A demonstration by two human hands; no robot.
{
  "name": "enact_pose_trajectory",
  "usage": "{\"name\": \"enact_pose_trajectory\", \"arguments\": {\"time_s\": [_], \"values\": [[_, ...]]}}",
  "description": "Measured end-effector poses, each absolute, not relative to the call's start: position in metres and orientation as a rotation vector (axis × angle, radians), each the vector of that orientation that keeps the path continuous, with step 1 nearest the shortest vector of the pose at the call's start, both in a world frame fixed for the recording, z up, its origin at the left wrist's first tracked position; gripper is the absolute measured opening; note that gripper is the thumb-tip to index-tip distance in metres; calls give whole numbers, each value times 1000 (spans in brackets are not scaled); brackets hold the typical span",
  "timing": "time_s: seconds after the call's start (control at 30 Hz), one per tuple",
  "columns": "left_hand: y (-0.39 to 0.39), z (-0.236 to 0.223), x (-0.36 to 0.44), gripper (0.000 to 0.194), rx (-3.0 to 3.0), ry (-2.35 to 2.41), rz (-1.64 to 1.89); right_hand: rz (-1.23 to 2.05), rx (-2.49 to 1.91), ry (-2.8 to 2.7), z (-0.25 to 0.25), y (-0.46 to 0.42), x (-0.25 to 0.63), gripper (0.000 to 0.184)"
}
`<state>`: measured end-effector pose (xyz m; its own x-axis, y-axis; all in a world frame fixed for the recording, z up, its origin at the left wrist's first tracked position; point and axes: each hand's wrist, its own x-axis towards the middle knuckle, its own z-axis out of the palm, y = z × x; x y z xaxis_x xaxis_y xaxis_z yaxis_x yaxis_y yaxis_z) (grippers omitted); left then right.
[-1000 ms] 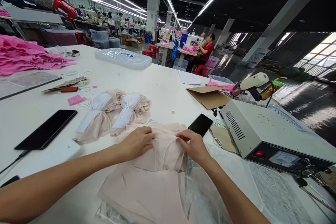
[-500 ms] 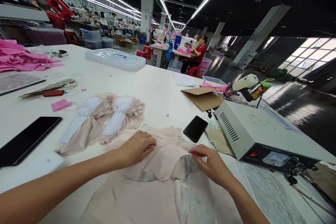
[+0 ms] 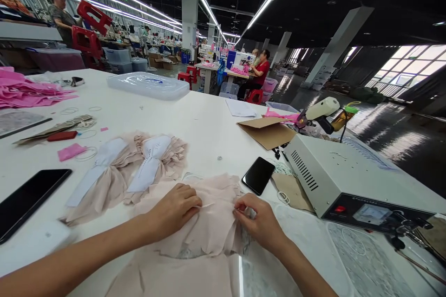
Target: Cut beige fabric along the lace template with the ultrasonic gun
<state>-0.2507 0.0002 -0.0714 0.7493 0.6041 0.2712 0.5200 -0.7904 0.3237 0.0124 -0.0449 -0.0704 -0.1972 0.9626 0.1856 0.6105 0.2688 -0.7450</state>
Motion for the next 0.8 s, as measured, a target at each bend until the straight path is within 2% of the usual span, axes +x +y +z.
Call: {"name": "enact_pose_trajectory", "arguments": {"time_s": [0.17,0.4,0.53,0.57,0.73,0.8], "values": [[2,-71,-250,17,2750,838,575,678,-1420,-1902,-74,-44,14,6],[3,-69,-250,18,2780,821,568,599,-1358,-1929,-78,-40,10,12],[6,-66,-245,10,2757,887,554,453,-1247,-1934,-80,-44,12,13],[7,-65,-243,11,2751,900,539,418,-1214,-1938,-79,-46,12,13],[17,-54,-231,42,2745,865,351,339,-1104,-1975,-70,-52,15,12],[20,-48,-228,42,2712,817,311,343,-1098,-1987,-63,-54,16,12]]}}
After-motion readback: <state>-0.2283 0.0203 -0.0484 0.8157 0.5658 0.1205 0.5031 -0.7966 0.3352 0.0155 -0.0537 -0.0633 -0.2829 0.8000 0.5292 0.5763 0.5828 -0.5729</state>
